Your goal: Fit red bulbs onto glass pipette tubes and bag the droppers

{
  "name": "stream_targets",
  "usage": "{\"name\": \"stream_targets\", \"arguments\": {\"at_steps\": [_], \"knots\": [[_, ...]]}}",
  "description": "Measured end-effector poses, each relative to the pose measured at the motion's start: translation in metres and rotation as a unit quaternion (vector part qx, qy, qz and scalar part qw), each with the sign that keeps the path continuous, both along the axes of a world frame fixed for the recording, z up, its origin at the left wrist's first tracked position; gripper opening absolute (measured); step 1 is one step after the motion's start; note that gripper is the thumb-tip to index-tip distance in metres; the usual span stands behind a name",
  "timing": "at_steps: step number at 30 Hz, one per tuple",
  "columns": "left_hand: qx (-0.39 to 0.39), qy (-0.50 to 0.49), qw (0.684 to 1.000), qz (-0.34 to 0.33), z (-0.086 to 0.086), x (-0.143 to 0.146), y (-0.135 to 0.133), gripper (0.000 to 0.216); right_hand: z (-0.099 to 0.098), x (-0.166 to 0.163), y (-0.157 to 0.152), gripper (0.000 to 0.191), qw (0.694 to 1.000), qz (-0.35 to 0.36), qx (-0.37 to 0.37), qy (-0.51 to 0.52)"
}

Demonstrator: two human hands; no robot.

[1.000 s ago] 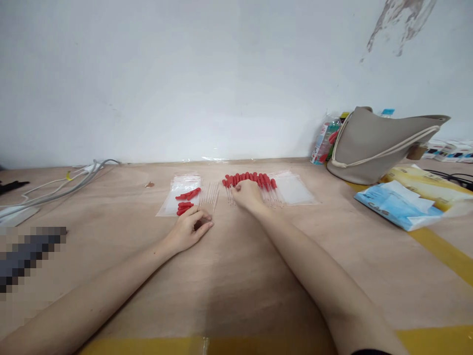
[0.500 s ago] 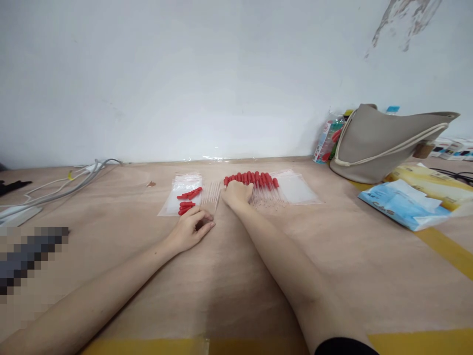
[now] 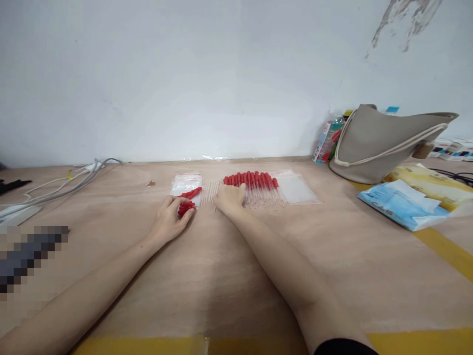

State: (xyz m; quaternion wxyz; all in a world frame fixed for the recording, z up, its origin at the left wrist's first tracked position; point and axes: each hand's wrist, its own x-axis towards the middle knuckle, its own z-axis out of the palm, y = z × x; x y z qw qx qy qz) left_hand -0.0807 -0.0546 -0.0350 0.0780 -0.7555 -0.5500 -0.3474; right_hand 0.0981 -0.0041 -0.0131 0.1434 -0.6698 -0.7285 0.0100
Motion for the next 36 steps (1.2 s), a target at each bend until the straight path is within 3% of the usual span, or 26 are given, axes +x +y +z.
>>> {"name": "stream_targets", "arguments": {"at_steps": [5, 15, 22, 26, 30, 36], "knots": [[-0.014, -0.021, 1.000, -0.014, -0.007, -0.004, 0.013, 0.021, 0.002, -0.004, 0.000, 0.026, 0.999, 0.013, -0.028, -0.017], [-0.025, -0.001, 1.000, -0.003, -0.001, -0.004, 0.018, 0.006, 0.004, -0.012, -0.005, 0.031, 0.998, 0.002, -0.058, -0.005], [0.067, 0.027, 0.997, -0.027, -0.002, -0.003, 0.016, 0.014, 0.008, -0.011, -0.014, 0.026, 0.997, -0.002, -0.076, -0.002], [0.105, 0.004, 0.991, -0.088, -0.002, 0.003, 0.007, 0.020, 0.004, 0.001, -0.034, 0.023, 0.997, 0.047, -0.060, -0.027], [0.090, -0.017, 0.982, -0.163, -0.003, 0.015, -0.006, 0.020, -0.006, 0.026, -0.062, 0.024, 0.991, 0.131, 0.001, -0.039], [0.006, -0.013, 0.977, -0.212, -0.003, 0.034, -0.018, 0.017, -0.020, 0.070, -0.084, 0.009, 0.972, 0.214, 0.013, 0.094]]}}
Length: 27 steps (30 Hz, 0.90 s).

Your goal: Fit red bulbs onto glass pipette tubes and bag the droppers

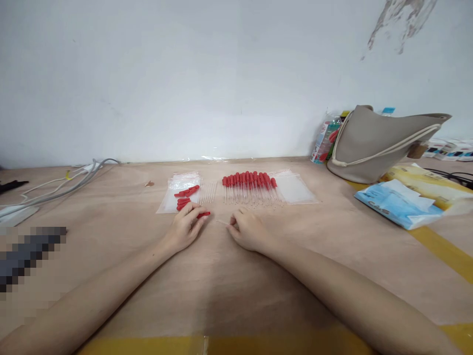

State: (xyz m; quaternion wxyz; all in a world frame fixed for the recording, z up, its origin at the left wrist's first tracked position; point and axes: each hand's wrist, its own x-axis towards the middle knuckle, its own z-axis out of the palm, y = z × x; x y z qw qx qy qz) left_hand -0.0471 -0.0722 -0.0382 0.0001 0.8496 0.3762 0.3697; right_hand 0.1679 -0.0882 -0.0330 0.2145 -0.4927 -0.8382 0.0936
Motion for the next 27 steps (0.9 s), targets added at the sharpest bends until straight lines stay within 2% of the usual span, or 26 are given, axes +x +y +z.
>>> {"name": "stream_targets", "arguments": {"at_steps": [5, 10, 19, 23, 27], "knots": [[-0.038, 0.015, 0.999, -0.007, 0.001, 0.003, -0.003, 0.015, -0.006, 0.016, 0.001, 0.008, 0.999, 0.015, 0.002, 0.039], [-0.056, 0.015, 0.998, -0.013, 0.002, 0.003, -0.004, 0.015, -0.007, 0.010, 0.001, 0.009, 0.992, 0.007, 0.007, 0.124], [-0.077, -0.023, 0.997, -0.021, 0.001, 0.009, -0.009, 0.014, 0.000, 0.002, -0.004, 0.011, 0.994, 0.059, 0.027, 0.092], [-0.080, -0.042, 0.996, -0.010, 0.001, 0.007, -0.007, 0.014, -0.003, 0.003, -0.003, 0.011, 0.991, 0.033, 0.053, 0.118], [-0.078, -0.043, 0.996, -0.012, 0.001, 0.007, -0.007, 0.014, -0.004, 0.004, -0.001, 0.011, 0.992, 0.027, 0.043, 0.114]]}}
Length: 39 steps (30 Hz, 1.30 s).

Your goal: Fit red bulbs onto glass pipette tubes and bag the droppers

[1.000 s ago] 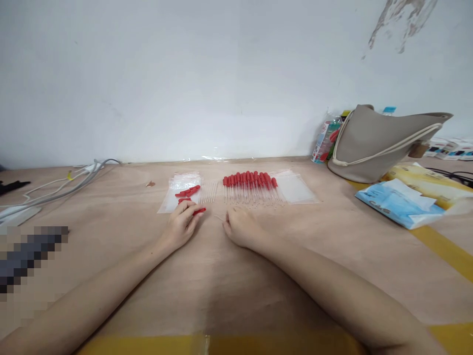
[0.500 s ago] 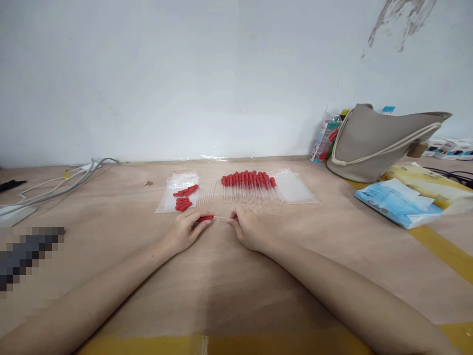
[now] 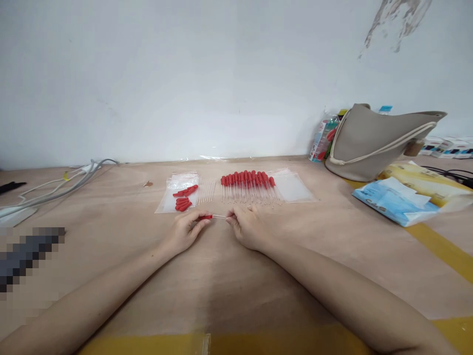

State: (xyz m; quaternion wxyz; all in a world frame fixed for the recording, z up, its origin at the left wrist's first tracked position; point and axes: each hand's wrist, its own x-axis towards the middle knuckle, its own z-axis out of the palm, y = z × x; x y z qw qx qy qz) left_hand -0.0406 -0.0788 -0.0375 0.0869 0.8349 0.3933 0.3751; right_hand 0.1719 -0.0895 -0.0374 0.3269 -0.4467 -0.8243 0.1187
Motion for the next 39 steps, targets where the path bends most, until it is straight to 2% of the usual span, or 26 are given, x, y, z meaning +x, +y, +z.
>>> {"name": "stream_targets", "arguments": {"at_steps": [10, 16, 26, 33, 39], "knots": [[-0.055, 0.001, 0.998, -0.020, 0.002, 0.000, -0.004, 0.016, 0.000, 0.003, 0.003, 0.011, 0.998, 0.042, 0.033, -0.032], [-0.071, 0.015, 0.996, -0.050, 0.005, 0.001, -0.007, 0.017, 0.002, 0.005, 0.009, 0.013, 0.997, 0.041, 0.031, -0.052], [-0.028, 0.061, 0.996, -0.058, 0.003, 0.001, -0.005, 0.016, 0.014, -0.003, -0.002, 0.024, 0.988, 0.017, 0.079, -0.134], [-0.005, 0.077, 0.992, -0.097, 0.001, 0.002, -0.005, 0.013, 0.010, -0.010, -0.002, 0.031, 0.982, 0.029, 0.085, -0.168], [0.013, 0.081, 0.992, -0.099, 0.002, 0.001, -0.005, 0.011, 0.004, -0.015, 0.002, 0.031, 0.985, 0.032, 0.060, -0.159]]}}
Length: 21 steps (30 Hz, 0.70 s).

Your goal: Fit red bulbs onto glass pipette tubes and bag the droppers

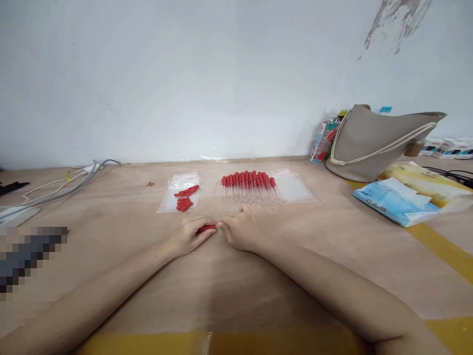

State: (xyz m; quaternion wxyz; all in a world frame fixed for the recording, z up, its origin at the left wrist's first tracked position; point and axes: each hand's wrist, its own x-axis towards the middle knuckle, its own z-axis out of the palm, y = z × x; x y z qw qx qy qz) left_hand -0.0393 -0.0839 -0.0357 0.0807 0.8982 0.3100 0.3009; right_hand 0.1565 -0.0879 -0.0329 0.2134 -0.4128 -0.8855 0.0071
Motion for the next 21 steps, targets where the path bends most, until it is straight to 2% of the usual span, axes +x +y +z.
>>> {"name": "stream_targets", "arguments": {"at_steps": [7, 9, 11, 13, 14, 16, 18, 21], "knots": [[0.027, -0.013, 1.000, 0.005, 0.000, -0.002, 0.005, 0.012, 0.014, 0.002, 0.003, 0.026, 0.998, 0.050, -0.039, 0.007], [0.066, -0.021, 0.997, 0.042, 0.001, -0.007, 0.011, 0.018, 0.020, 0.005, 0.005, 0.023, 0.997, 0.057, -0.044, 0.024], [0.117, -0.028, 0.986, 0.117, 0.002, -0.016, 0.019, 0.027, 0.025, 0.013, 0.010, 0.020, 0.995, 0.032, -0.060, 0.066], [0.152, -0.032, 0.965, 0.211, 0.003, -0.027, 0.028, 0.028, 0.029, 0.026, 0.022, 0.019, 0.986, -0.050, -0.070, 0.141], [0.158, -0.030, 0.954, 0.254, 0.003, -0.033, 0.032, 0.026, 0.031, 0.035, 0.029, 0.019, 0.974, -0.114, -0.068, 0.182], [0.155, -0.031, 0.935, 0.318, 0.002, -0.043, 0.040, 0.022, 0.032, 0.055, 0.045, 0.027, 0.934, -0.253, -0.060, 0.243], [0.131, -0.038, 0.926, 0.351, 0.000, -0.049, 0.045, 0.020, 0.030, 0.077, 0.061, 0.033, 0.892, -0.381, -0.050, 0.239], [0.076, -0.054, 0.927, 0.363, -0.002, -0.052, 0.049, 0.018, 0.021, 0.102, 0.076, 0.033, 0.846, -0.485, -0.059, 0.210]]}}
